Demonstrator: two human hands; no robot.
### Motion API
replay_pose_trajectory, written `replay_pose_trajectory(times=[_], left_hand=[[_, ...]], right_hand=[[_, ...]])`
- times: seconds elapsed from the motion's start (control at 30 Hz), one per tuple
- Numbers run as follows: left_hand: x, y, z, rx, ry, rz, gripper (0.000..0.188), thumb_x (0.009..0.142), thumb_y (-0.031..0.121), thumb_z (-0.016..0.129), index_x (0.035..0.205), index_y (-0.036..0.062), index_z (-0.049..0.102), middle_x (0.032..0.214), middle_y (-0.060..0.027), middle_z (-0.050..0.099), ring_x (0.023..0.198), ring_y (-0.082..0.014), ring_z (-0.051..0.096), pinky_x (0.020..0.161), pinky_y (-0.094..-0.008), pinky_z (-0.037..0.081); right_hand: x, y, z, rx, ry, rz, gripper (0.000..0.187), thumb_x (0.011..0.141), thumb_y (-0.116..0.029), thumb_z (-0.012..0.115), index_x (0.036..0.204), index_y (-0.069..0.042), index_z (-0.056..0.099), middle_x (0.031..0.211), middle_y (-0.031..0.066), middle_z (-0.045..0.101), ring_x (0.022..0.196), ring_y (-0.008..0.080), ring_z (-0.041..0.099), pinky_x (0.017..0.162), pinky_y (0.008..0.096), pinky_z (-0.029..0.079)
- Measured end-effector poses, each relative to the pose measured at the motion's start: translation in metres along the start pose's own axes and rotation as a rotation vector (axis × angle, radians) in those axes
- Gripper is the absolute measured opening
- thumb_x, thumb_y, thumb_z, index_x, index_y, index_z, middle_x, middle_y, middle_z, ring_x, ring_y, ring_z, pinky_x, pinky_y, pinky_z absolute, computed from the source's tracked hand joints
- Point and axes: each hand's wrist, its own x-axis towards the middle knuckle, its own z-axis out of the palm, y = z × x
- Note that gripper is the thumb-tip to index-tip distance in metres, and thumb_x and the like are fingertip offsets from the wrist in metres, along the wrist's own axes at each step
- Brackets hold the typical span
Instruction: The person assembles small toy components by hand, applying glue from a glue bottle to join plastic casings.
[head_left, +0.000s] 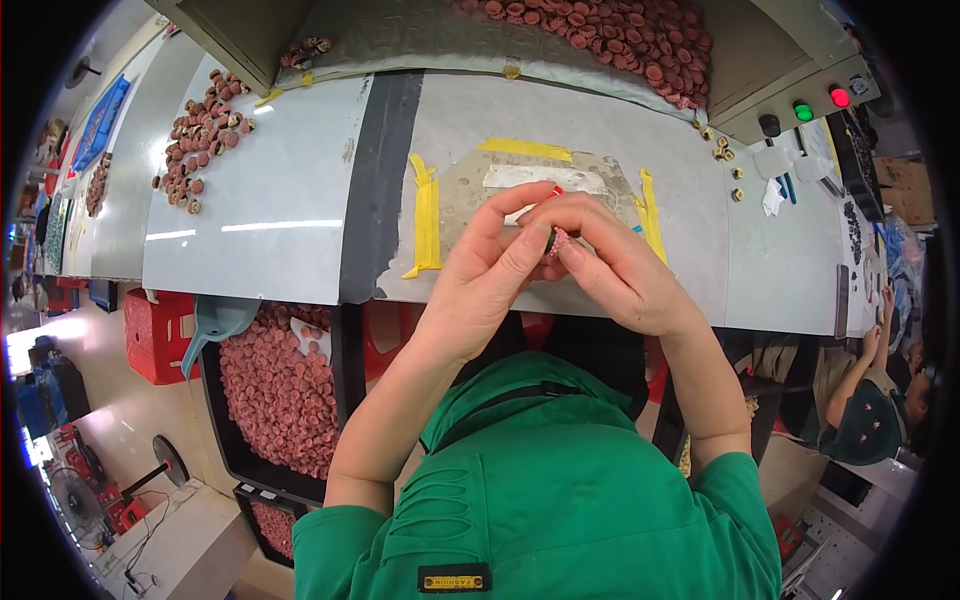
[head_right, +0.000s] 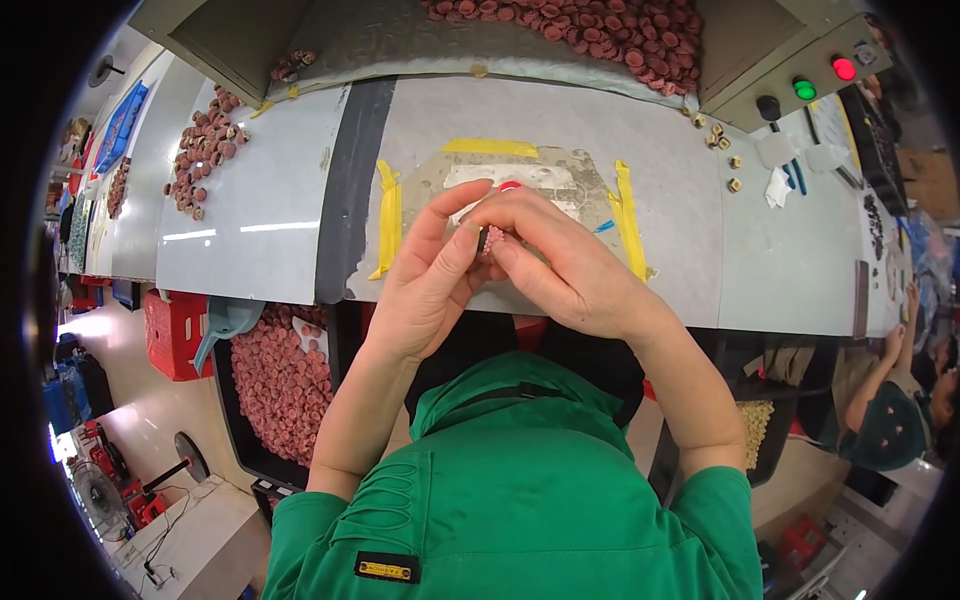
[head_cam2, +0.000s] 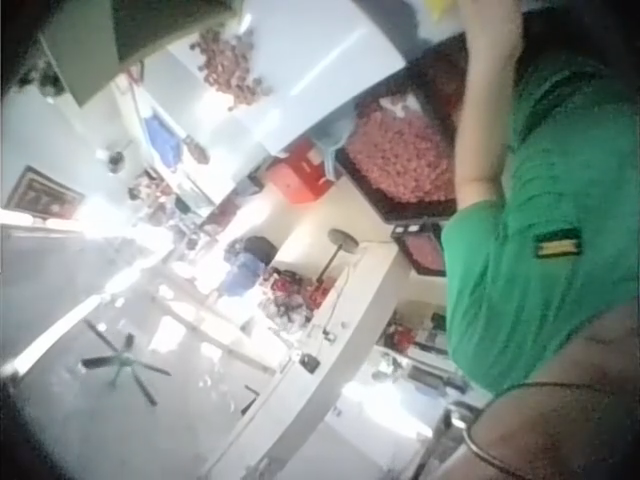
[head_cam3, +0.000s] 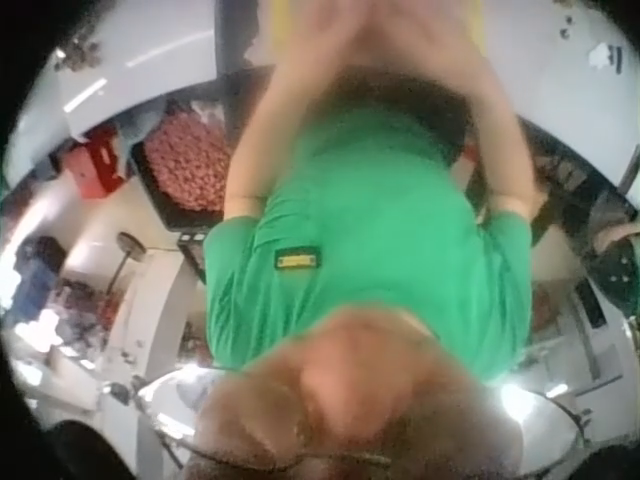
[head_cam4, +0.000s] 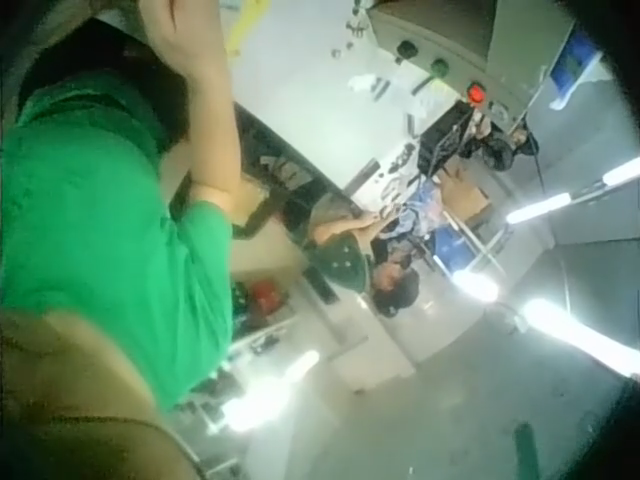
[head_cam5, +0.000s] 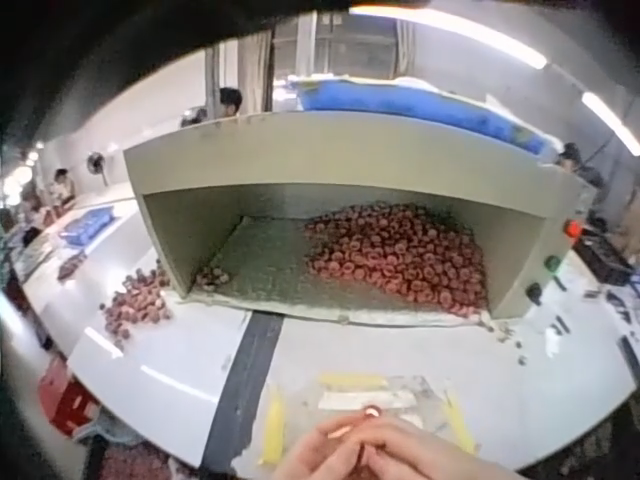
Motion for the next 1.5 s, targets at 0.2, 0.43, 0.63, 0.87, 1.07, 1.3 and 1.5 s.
replay_pose_trajectory(times=[0.2,0.43,0.63,0.87,1.07,1.3,1.5], left_hand=[[-0.004,0.022,-0.013,0.498,-0.073,0.149,0.036,0.091,0.013,0.061,0.124,0.0062,0.05,0.092,-0.004,0.062,0.086,-0.0102,0.059,0.079,-0.0266,0.047],[0.015,0.126,-0.163,1.965,0.403,0.762,0.015,0.078,0.011,0.066,0.093,0.0078,0.066,0.091,-0.0077,0.064,0.095,-0.0272,0.057,0.085,-0.0384,0.045],[0.028,0.177,-0.219,2.248,0.775,0.895,0.015,0.078,0.014,0.069,0.094,0.0128,0.067,0.101,-0.0026,0.062,0.104,-0.0249,0.054,0.087,-0.0384,0.043],[0.141,0.109,-0.118,1.833,0.319,0.829,0.024,0.079,0.017,0.065,0.103,0.0137,0.066,0.106,-0.0102,0.061,0.103,-0.029,0.058,0.084,-0.0415,0.05],[0.251,0.068,-0.112,1.747,0.465,0.596,0.029,0.081,0.024,0.061,0.108,0.0129,0.063,0.113,-0.0164,0.058,0.105,-0.0342,0.057,0.088,-0.0418,0.05],[0.226,0.1,-0.123,1.733,0.098,0.764,0.016,0.084,0.023,0.06,0.097,0.0152,0.066,0.095,-0.0147,0.067,0.09,-0.0326,0.064,0.076,-0.0424,0.052],[0.223,0.094,-0.116,1.804,0.276,0.759,0.013,0.081,0.019,0.062,0.092,0.0137,0.065,0.094,-0.0116,0.065,0.087,-0.0326,0.063,0.074,-0.0428,0.051]], right_hand=[[-0.017,-0.006,-0.008,-0.304,0.116,-0.044,0.029,0.091,-0.009,0.048,0.119,-0.002,0.054,0.119,0.0114,0.055,0.11,0.0253,0.052,0.095,0.0346,0.039],[-0.076,0.054,-0.136,-0.87,0.664,0.2,0.031,0.095,-0.012,0.052,0.125,-0.007,0.055,0.112,0.0075,0.055,0.084,0.0131,0.05,0.074,0.0266,0.043],[-0.104,0.103,-0.177,-1.008,0.771,0.253,0.028,0.095,-0.013,0.054,0.121,-0.006,0.057,0.105,0.0072,0.056,0.075,0.013,0.049,0.067,0.0246,0.043],[-0.097,0.1,-0.168,-0.919,0.786,0.228,0.018,0.093,-0.01,0.056,0.109,-0.001,0.058,0.097,0.007,0.058,0.073,0.013,0.051,0.069,0.0246,0.044],[-0.092,0.071,-0.137,-0.765,0.764,0.263,0.024,0.091,-0.006,0.056,0.115,-0.003,0.057,0.095,0.0053,0.058,0.08,0.0117,0.053,0.075,0.0245,0.044],[-0.058,0.038,-0.102,-0.743,0.505,0.134,0.014,0.084,-0.004,0.063,0.097,-0.001,0.059,0.092,0.0128,0.059,0.081,0.0266,0.06,0.073,0.0319,0.049],[-0.055,0.033,-0.097,-0.741,0.496,0.163,0.012,0.084,-0.002,0.06,0.096,-0.001,0.059,0.096,0.0121,0.058,0.086,0.0262,0.06,0.076,0.0329,0.049]])
